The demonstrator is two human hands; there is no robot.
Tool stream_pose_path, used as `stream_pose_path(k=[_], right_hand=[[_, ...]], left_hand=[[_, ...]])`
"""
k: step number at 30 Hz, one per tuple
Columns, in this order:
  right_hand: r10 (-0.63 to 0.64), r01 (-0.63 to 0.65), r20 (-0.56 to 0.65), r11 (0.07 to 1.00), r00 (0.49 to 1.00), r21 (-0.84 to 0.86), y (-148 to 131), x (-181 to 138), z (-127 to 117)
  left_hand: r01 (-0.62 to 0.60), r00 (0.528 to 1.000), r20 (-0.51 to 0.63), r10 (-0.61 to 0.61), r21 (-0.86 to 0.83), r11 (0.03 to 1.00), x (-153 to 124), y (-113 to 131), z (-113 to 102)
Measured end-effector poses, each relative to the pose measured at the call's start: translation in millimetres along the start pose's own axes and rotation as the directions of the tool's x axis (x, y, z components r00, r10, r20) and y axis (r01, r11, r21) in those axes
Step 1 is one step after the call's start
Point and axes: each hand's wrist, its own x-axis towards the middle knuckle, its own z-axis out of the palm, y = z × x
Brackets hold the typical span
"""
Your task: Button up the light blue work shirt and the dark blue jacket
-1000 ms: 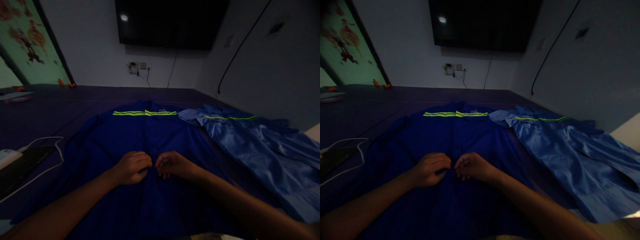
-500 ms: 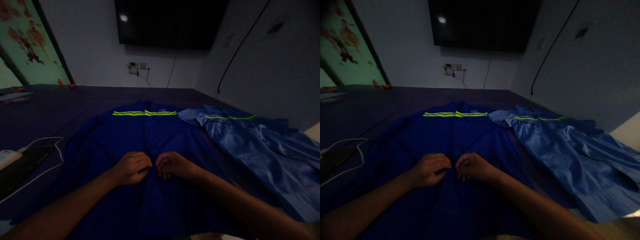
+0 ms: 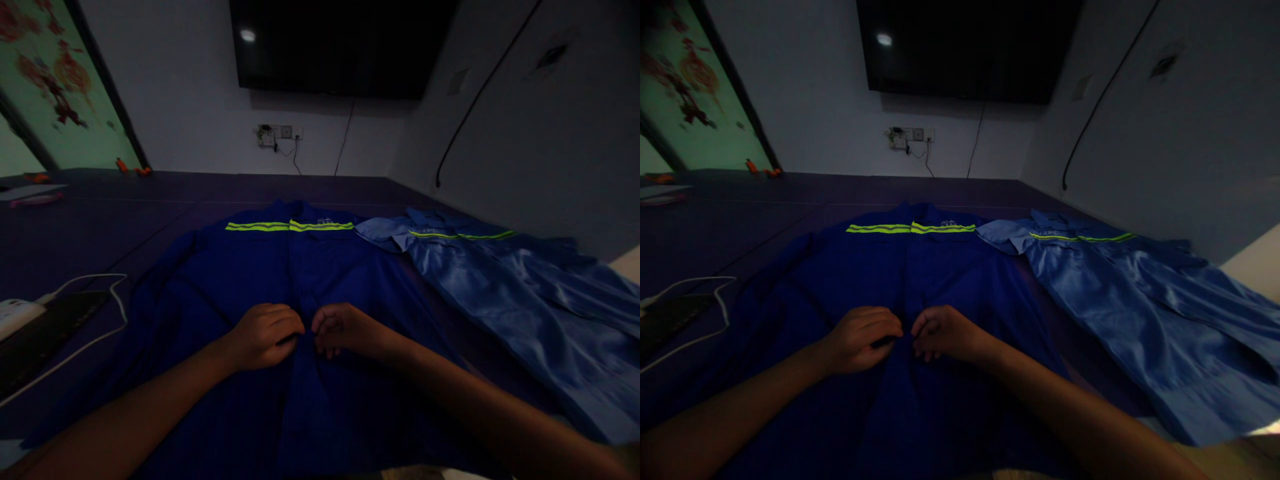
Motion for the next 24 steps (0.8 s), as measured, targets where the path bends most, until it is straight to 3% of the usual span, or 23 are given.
stream_pose_path(k=[24], right_hand=[[0.015,-0.015,0.006,1.000,1.000,0.013,0.9,1.4,-0.4]], left_hand=[[-0.013,1.000,0.023,0.012,0.052,0.999,-2.1,-0.8,1.0]])
